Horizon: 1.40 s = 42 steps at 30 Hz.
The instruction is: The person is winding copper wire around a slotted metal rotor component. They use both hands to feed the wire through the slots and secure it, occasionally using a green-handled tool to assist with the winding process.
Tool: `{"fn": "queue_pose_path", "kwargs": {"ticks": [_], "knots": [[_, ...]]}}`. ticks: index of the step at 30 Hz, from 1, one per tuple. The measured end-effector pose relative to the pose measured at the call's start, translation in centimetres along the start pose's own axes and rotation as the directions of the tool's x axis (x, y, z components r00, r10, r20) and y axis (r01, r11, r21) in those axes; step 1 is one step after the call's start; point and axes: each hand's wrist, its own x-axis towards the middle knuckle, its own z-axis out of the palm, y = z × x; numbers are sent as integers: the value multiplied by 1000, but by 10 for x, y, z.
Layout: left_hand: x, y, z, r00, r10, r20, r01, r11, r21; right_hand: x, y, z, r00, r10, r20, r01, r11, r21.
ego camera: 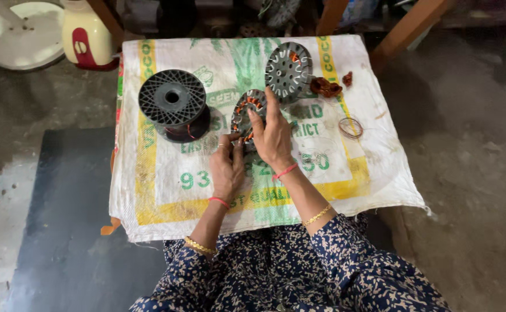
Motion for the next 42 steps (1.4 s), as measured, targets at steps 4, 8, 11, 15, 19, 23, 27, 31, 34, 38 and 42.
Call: {"fn": "queue_pose_path", "kwargs": {"ticks": [4,8,11,15,19,23,27,31,34,38,42], "knots": [[-1,3,0,1000,-1,-9,1,1000,-29,-1,4,0,995,-101,-25,101,995,-14],[0,8,-1,1000,-15,-6,15,1000,-17,0,8,2,993,-121,-9,121,993,-5],[-1,7,-1,1000,-28,3,28,999,-25,0,14,2,996,-84,40,84,996,9],[-2,6,-1,1000,-23,-5,23,998,-57,-2,29,-7,982,-141,122,123,981,150],[-1,4,3,999,-33,-14,32,999,-27,-11,42,-11,968,164,188,-224,903,367],[-1,3,2,999,-28,-44,26,999,-27,-27,33,-12,993,69,-94,-35,944,327],[-7,5,0,995,36,-90,-33,999,40,-43,1,-31,976,-186,-116,195,978,77],[-20,14,-3,981,153,-120,-143,986,88,-59,-34,-52,940,-338,-43,333,938,-94],[-25,28,-9,951,262,-165,-245,963,115,-60,-53,-49,939,-345,-3,343,935,-85],[-32,44,-13,961,221,-165,-225,974,-3,-57,-56,-44,913,-407,38,404,882,-244],[-28,44,-28,998,-8,63,19,986,-167,-54,-49,-49,935,-353,31,354,932,-82]]}}
